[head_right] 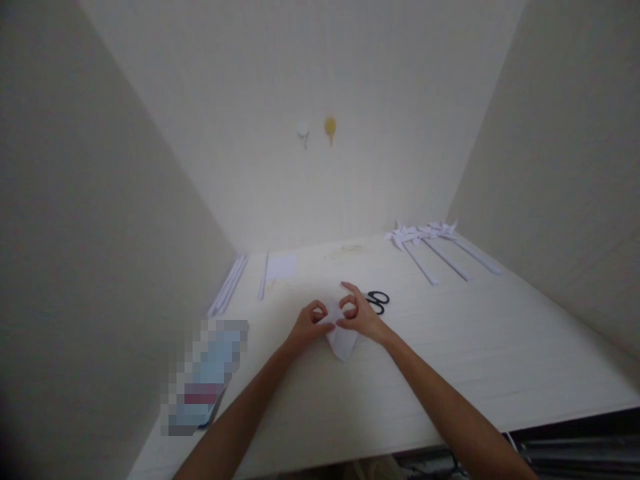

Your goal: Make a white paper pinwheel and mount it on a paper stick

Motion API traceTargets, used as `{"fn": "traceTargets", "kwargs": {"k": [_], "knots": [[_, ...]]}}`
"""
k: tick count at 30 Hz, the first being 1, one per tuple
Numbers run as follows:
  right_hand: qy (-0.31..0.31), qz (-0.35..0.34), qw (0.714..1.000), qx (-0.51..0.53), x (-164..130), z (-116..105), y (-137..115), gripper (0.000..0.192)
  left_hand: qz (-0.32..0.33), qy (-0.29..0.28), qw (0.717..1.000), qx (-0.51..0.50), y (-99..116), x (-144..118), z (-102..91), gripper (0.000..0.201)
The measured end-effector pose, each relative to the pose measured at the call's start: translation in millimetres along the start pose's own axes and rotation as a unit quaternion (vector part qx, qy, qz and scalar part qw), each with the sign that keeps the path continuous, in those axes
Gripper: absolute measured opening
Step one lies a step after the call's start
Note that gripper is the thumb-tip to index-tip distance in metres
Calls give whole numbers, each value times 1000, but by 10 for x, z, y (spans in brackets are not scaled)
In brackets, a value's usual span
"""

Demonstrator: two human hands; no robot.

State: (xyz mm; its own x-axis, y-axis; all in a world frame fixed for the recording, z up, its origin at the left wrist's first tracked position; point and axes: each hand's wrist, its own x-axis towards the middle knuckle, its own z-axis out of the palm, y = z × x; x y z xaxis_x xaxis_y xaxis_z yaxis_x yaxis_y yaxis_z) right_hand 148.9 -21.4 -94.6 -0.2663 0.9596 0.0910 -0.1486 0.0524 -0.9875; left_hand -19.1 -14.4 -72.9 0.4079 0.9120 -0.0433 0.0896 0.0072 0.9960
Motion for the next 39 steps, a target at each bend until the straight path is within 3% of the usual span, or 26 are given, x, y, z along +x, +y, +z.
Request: {"fn": "traceTargets", "kwargs": {"k": [6,12,15,18,23,28,36,39], "knots": [[51,-10,998,-42,-11,30,-61,81,-19,33,997,-61,-20,26,0,38],[62,-18,997,36,2,18,-67,60,-29,165,972,-165,0,57,-93,46],[51,-55,997,31,6,10,-62,43,-26,192,963,-187,11,62,-127,48],[47,-78,995,-33,11,3,-55,26,-28,193,961,-197,12,55,-134,48],[47,-78,993,-69,30,-2,-20,14,-31,168,965,-197,-1,38,-130,46],[42,-89,993,-65,51,-16,19,13,-23,150,969,-193,-30,42,-140,43],[-34,-81,993,-81,0,32,-55,11,-16,134,976,-171,-43,43,-149,42],[-29,-69,993,-96,-5,27,-78,15,-16,133,978,-160,-46,42,-149,43]]}}
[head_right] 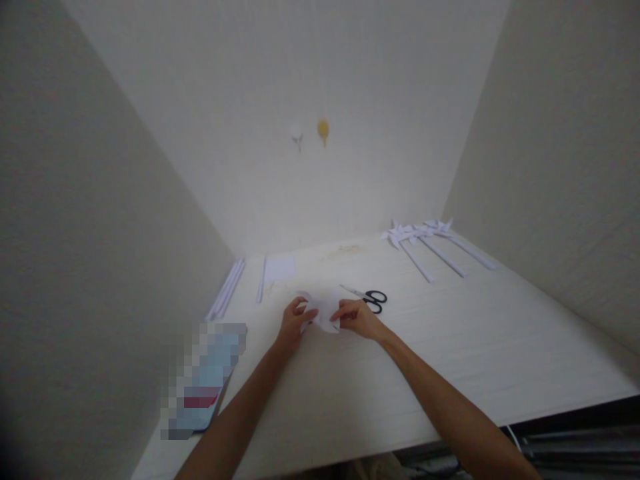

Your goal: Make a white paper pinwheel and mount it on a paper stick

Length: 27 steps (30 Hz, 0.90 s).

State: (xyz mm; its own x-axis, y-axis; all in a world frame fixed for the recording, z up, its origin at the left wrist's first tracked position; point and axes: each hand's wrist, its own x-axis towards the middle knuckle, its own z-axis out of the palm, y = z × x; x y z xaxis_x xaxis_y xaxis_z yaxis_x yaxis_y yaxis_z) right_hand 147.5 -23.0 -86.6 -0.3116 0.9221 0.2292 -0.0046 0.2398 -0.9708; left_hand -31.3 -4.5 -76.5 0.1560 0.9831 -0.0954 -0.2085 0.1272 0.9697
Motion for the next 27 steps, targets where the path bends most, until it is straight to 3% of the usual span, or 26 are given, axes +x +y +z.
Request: {"fn": "traceTargets", "kwargs": {"k": [12,27], "knots": [[68,-6,997,-33,45,-1,82,30,30,7,999,36,-37,-5,43,38],[113,39,986,-120,57,70,53,20,56,-9,993,101,-34,-55,119,29]]}}
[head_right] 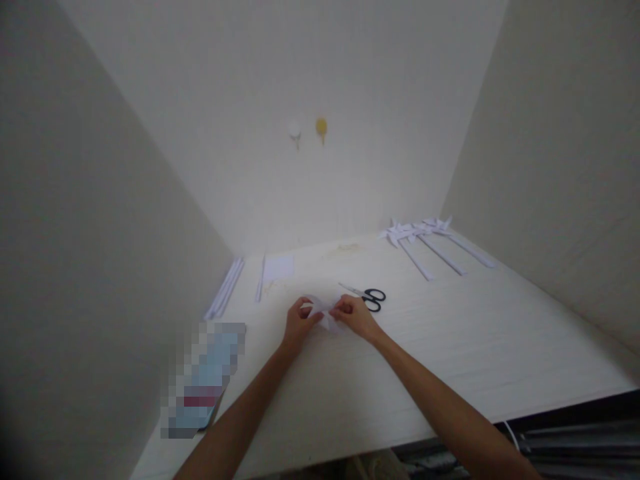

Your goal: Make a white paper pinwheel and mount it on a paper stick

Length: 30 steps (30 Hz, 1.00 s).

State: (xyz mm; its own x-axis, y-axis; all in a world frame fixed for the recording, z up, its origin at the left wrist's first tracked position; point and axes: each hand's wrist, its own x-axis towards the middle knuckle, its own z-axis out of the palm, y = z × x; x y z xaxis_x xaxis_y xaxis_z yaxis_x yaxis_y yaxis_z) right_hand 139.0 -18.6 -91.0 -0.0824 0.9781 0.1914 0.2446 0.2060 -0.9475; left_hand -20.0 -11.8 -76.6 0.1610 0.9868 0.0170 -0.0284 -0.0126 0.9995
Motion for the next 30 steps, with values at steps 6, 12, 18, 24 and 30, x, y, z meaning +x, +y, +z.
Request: {"fn": "traceTargets", "kwargs": {"k": [6,12,18,24,30], "knots": [[17,16,1000,-13,-6,33,-24,18,10,0,1000,15,-4,-9,3,27],[27,31,999,-13,-12,55,-33,20,7,-1,1000,23,0,-11,6,28],[30,31,999,-17,-11,65,-13,20,4,3,1000,27,4,-13,10,28],[30,26,999,-19,-12,70,9,18,2,6,999,34,31,-27,6,28],[31,23,999,-26,-15,68,2,17,4,-1,1000,31,26,-23,-3,27]]}}
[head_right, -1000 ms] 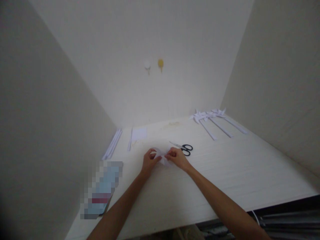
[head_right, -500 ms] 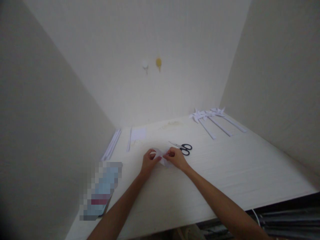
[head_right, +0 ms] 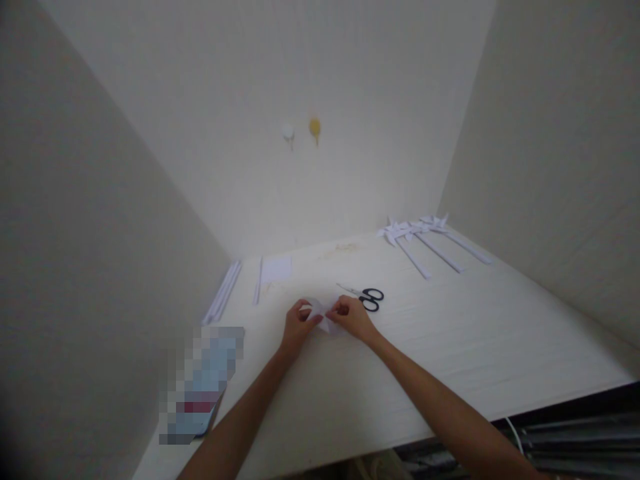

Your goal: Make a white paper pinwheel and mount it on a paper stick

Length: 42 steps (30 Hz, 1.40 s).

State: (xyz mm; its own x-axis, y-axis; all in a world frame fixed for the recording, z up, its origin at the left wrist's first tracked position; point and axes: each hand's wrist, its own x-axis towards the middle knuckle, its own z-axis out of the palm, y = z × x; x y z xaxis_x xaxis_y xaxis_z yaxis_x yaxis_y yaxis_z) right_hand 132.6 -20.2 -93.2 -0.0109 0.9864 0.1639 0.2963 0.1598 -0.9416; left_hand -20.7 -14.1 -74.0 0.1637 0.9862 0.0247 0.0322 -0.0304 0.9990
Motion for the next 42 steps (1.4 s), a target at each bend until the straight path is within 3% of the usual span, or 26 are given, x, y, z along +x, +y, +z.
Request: {"fn": "traceTargets", "kwargs": {"k": [8,30,42], "knots": [[-2,-6,1000,1,2,1,-12,18,0,-17,1000,3,-69,25,-24,27],[10,-31,999,-18,-7,-4,-32,15,-7,-28,999,-23,22,-5,-9,29],[29,-14,999,36,-12,51,-26,23,0,-12,1000,-17,-5,4,2,28]]}}
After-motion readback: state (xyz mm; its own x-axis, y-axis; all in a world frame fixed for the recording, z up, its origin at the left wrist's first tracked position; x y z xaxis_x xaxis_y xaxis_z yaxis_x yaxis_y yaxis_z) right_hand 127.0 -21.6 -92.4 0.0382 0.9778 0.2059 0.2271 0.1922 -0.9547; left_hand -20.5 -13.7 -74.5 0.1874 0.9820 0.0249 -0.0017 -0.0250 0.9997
